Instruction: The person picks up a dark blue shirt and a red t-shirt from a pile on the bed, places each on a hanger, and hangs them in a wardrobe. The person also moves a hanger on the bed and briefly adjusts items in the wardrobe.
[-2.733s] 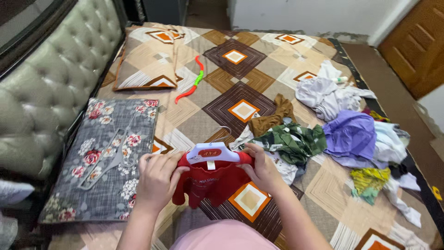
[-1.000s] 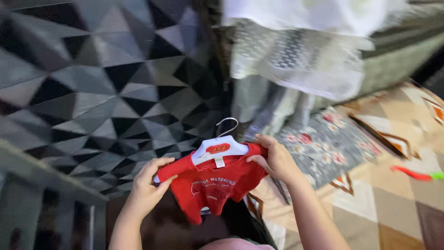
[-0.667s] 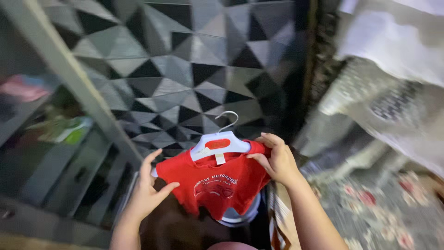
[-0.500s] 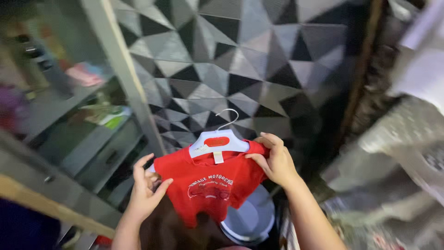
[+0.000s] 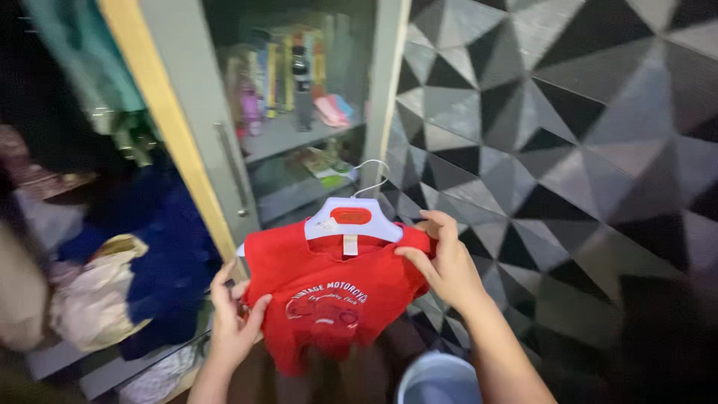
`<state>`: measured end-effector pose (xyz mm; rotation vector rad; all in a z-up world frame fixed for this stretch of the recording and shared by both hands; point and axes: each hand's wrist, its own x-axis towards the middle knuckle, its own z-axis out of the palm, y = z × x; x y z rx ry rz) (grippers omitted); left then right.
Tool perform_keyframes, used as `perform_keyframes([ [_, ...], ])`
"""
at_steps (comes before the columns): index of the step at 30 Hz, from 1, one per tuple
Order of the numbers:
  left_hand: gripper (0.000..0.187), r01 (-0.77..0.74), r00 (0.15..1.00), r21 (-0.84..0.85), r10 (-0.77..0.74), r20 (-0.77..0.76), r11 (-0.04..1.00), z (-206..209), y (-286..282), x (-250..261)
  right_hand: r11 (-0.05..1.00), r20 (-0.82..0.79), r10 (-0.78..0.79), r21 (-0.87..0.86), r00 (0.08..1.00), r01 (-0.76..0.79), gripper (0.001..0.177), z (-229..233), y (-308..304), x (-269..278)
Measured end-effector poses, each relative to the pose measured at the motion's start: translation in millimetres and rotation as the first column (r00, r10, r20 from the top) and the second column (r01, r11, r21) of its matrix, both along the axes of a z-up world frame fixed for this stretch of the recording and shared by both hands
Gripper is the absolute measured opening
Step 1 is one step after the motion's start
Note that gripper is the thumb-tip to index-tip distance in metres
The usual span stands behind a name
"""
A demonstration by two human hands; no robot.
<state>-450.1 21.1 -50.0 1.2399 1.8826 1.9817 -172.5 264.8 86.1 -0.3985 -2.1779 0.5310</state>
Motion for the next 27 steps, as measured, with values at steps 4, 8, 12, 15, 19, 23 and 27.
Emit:
perform_keyframes([
  [4,0.086,-0.152,0.987,0.097,0.156,-0.035,0.984,1,-33,-44,0.991,0.207,0.133,-0.030,0.969,-0.129,0.072,22,-14,-49],
  [8,0.089,-0.236,0.972,0.079,0.234,0.032,0.968,10,-62,-99,0.969,0.121,0.244,0.019,0.962,-0.248,0.075,33,-35,-112],
  [12,0.095,-0.299,0.953,-0.008,0.298,-0.062,0.954,28,-91,-162,0.949,-0.070,0.298,0.125,0.952,-0.289,0.076,45,-59,-184],
  [15,0.090,-0.295,0.952,-0.029,0.292,-0.091,0.955,41,-111,-214,0.952,-0.114,0.285,0.154,0.952,-0.266,0.079,55,-83,-241],
  [19,0.081,-0.220,0.969,0.059,0.225,-0.099,0.974,60,-143,-286,0.942,-0.201,0.281,0.245,0.938,-0.230,0.078,71,-120,-316],
  [23,0.079,-0.391,0.910,-0.032,0.381,-0.165,0.920,81,-174,-352,0.956,-0.341,0.276,0.193,0.898,-0.221,0.073,91,-155,-381],
  [27,0.075,-0.537,0.807,-0.049,0.495,-0.322,0.842,110,-201,-403,0.977,-0.431,0.189,0.176,0.882,-0.123,0.075,123,-181,-441],
])
